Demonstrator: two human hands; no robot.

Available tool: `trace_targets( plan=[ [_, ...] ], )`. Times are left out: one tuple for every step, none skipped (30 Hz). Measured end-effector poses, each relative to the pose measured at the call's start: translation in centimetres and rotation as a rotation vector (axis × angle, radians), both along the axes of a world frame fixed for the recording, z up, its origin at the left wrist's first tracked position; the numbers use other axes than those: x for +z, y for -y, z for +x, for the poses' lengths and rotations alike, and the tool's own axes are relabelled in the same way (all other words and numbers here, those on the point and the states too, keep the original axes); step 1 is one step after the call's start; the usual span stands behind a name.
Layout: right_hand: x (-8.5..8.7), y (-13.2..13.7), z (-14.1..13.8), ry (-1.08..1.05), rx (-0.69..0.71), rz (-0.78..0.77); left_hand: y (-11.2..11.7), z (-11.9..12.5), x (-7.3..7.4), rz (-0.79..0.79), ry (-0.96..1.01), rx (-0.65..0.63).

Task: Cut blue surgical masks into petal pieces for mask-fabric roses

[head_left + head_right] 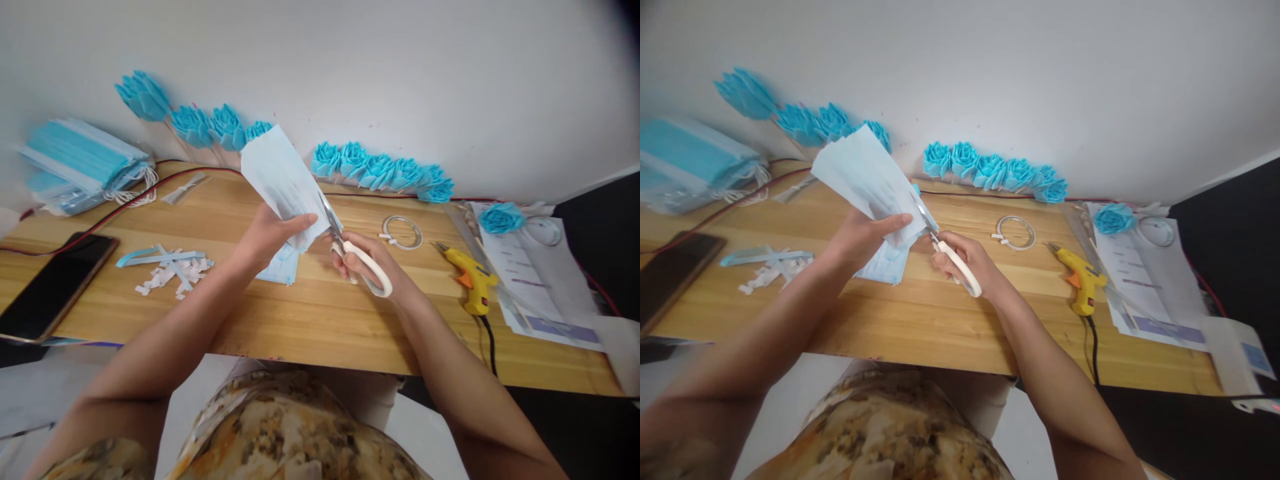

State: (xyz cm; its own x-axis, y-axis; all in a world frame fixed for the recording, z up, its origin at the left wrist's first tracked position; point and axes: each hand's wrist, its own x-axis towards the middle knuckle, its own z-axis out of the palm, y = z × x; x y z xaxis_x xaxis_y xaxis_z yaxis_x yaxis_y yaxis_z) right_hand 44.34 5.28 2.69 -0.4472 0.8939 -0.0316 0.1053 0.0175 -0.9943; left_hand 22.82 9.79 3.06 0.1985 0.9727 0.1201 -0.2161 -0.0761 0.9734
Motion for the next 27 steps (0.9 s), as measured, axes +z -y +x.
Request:
trace_targets(
  plan=[
    [-0.09, -0.01, 0.01, -0.002, -0.003, -0.003, -0.01, 0.0, -0.02, -0.005, 0.003, 0.0],
    [-0.17, -0.03, 0.03, -0.003, -0.004, -0.005, -0.03, -0.02, -0.05, -0.01, 0.004, 0.0],
    [-0.26, -0.04, 0.04, -0.004, -0.006, -0.006, -0.04, -0.03, -0.07, -0.015, 0.004, 0.002],
    [-0.33, -0.05, 0.05, -0.006, -0.009, -0.008, -0.06, -0.05, -0.1, -0.018, 0.003, 0.003],
    [-0.4, -0.06, 0.05, -0.007, -0.015, -0.013, -0.07, -0.07, -0.11, -0.018, 0.004, 0.006],
    [-0.46, -0.07, 0.06, -0.007, -0.022, -0.02, -0.08, -0.1, -0.11, -0.016, 0.004, 0.009],
    [-0.51, -0.06, 0.05, -0.009, -0.029, -0.028, -0.09, -0.12, -0.09, -0.011, 0.004, 0.009],
    [-0.53, -0.06, 0.04, -0.01, -0.035, -0.036, -0.09, -0.13, -0.06, -0.003, 0.0, 0.007],
    [-0.54, -0.04, 0.02, -0.013, -0.039, -0.043, -0.09, -0.14, -0.02, 0.004, -0.005, 0.002],
    [-0.53, -0.02, -0.01, -0.017, -0.042, -0.047, -0.08, -0.14, 0.04, 0.009, -0.011, -0.004],
    [-0.51, 0.01, -0.04, -0.023, -0.044, -0.049, -0.07, -0.14, 0.1, 0.012, -0.015, -0.009],
    [-0.49, 0.04, -0.08, -0.029, -0.047, -0.052, -0.05, -0.12, 0.16, 0.013, -0.013, -0.014],
    [-0.48, 0.06, -0.11, -0.037, -0.05, -0.055, -0.03, -0.1, 0.21, 0.015, -0.006, -0.017],
    [-0.48, 0.08, -0.13, -0.047, -0.053, -0.06, -0.02, -0.07, 0.25, 0.016, 0.004, -0.02],
    [-0.5, 0.09, -0.14, -0.057, -0.055, -0.064, 0.0, -0.05, 0.28, 0.017, 0.014, -0.022],
    [-0.53, 0.09, -0.14, -0.064, -0.057, -0.068, 0.0, -0.04, 0.29, 0.017, 0.02, -0.022],
    [-0.57, 0.09, -0.13, -0.069, -0.057, -0.072, 0.01, -0.03, 0.28, 0.013, 0.021, -0.021],
    [-0.61, 0.08, -0.12, -0.071, -0.059, -0.074, 0.0, -0.03, 0.26, 0.006, 0.018, -0.016],
    [-0.64, 0.07, -0.1, -0.071, -0.062, -0.077, -0.01, -0.05, 0.24, -0.001, 0.015, -0.011],
    [-0.66, 0.06, -0.08, -0.07, -0.064, -0.08, -0.02, -0.07, 0.21, -0.007, 0.014, -0.007],
    [-0.66, 0.05, -0.08, -0.072, -0.065, -0.083, -0.02, -0.09, 0.18, -0.009, 0.014, -0.003],
    [-0.64, 0.06, -0.09, -0.075, -0.068, -0.086, -0.03, -0.11, 0.16, -0.008, 0.014, 0.0],
    [-0.62, 0.06, -0.11, -0.077, -0.07, -0.089, -0.02, -0.12, 0.15, -0.008, 0.013, 0.002],
    [-0.59, 0.07, -0.14, -0.076, -0.072, -0.093, -0.02, -0.13, 0.15, -0.007, 0.011, 0.004],
    [-0.57, 0.08, -0.17, -0.072, -0.077, -0.097, -0.01, -0.13, 0.16, -0.007, 0.008, 0.005],
    [-0.57, 0.08, -0.21, -0.069, -0.085, -0.101, 0.0, -0.13, 0.18, -0.005, 0.005, 0.005],
    [-0.58, 0.06, -0.23, -0.068, -0.089, -0.104, 0.01, -0.12, 0.2, -0.003, 0.005, 0.002]
  ],
)
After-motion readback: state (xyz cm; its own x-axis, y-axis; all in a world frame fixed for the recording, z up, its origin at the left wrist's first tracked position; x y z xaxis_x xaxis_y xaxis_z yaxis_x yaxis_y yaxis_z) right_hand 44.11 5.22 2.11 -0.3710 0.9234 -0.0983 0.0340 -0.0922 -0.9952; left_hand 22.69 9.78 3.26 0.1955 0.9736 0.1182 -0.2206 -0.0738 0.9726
